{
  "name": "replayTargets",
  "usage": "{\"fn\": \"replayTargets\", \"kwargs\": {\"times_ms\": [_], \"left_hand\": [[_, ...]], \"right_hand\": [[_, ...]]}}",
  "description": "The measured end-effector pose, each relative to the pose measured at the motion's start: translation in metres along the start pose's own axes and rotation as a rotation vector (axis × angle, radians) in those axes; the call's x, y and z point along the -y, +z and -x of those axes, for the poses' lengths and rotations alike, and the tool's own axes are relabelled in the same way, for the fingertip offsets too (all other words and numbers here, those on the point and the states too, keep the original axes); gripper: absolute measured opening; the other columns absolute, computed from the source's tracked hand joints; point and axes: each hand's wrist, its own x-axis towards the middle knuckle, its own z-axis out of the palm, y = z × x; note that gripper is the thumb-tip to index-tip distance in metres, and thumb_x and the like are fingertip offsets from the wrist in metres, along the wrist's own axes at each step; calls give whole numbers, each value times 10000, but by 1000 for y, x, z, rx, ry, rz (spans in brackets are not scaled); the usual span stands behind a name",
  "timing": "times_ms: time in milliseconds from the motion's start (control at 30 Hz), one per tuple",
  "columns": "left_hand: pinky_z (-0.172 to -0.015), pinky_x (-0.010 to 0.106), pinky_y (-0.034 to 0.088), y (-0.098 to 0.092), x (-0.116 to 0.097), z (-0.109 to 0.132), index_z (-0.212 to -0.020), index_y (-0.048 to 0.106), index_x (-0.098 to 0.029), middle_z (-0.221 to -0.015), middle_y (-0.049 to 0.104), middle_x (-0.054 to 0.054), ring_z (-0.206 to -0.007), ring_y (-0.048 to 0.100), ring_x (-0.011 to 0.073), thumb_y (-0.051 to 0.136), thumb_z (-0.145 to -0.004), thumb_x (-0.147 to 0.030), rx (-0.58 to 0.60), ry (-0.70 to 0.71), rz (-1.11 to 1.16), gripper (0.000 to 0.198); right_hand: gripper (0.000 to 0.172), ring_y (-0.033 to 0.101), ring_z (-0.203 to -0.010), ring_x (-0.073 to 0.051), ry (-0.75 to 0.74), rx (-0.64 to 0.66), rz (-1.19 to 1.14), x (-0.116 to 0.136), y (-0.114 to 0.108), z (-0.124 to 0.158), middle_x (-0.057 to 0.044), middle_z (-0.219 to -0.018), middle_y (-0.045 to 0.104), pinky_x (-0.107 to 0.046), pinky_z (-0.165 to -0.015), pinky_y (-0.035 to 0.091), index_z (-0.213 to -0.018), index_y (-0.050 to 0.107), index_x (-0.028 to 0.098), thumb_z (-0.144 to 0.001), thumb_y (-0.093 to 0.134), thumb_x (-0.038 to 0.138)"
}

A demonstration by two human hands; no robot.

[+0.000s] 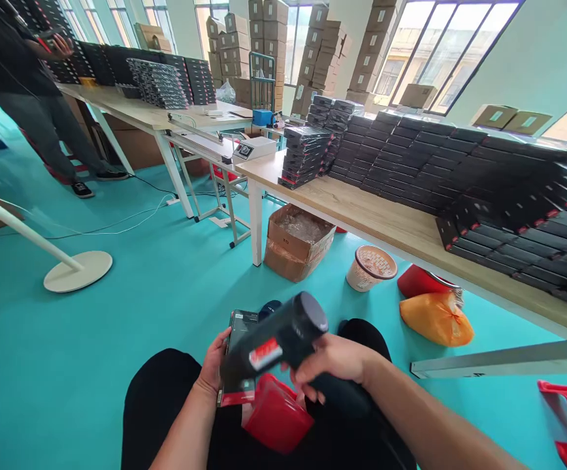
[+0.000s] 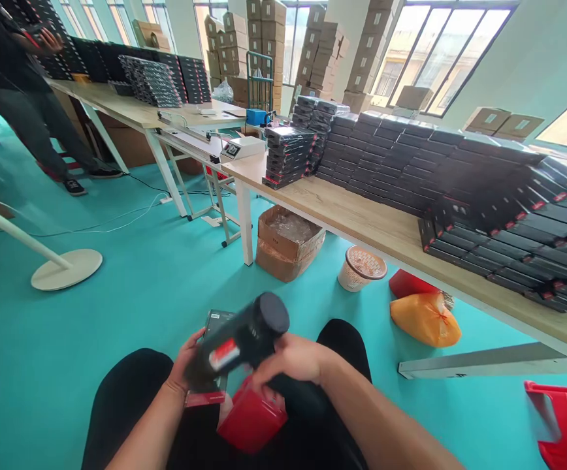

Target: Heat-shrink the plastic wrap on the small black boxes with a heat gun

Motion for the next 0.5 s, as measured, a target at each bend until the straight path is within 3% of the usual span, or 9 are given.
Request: {"fn": "replayTargets", "kwargs": {"times_ms": [67,100,233,300,367,500], "left_hand": [[-743,487,594,0,0,-1,-1200,692,-143,-826,781,107,-773,752,337,617,-828,-296,-54,9,-3,409],[-735,487,593,2,-1,0,-1174,704,-143,-792,775,106,-756,750,339,620,-828,-300,-65,-26,-4,390],[-717,502,595,11,-3,7,-1106,722,-103,-820,770,156,-790,746,364,568,-861,-386,35,-167,59,405],[-735,495,596,13,-5,10,-1104,718,-68,-890,769,190,-832,744,364,536,-875,-424,107,-218,83,460],[-708,467,598,13,-8,11,-1097,719,-52,-890,768,198,-784,742,341,543,-875,-438,110,-221,70,479],[-705,413,600,11,-9,10,-1163,690,-64,-945,770,182,-752,739,289,613,-851,-392,79,-105,87,460]], "right_hand": [[114,544,-460,-128,75,159,193,7,4,7,-2,-537,633,-259,-486,449,-712,694,127,-635,747,193],[100,540,-462,-124,60,140,235,11,4,8,10,-528,625,-257,-494,448,-715,687,135,-650,732,196],[190,522,-446,-123,-124,-266,146,20,-2,-8,49,-497,602,-254,-485,443,-865,629,177,-683,674,207],[191,514,-436,-121,-128,-337,135,18,-7,-13,53,-482,589,-245,-464,438,-860,609,181,-675,654,189],[202,522,-429,-132,-69,-287,150,9,-12,-7,42,-465,582,-242,-434,422,-830,626,164,-633,672,161],[245,552,-461,-138,132,-53,74,-25,-17,27,-2,-561,630,-243,-429,436,-812,691,125,-583,739,197]]}}
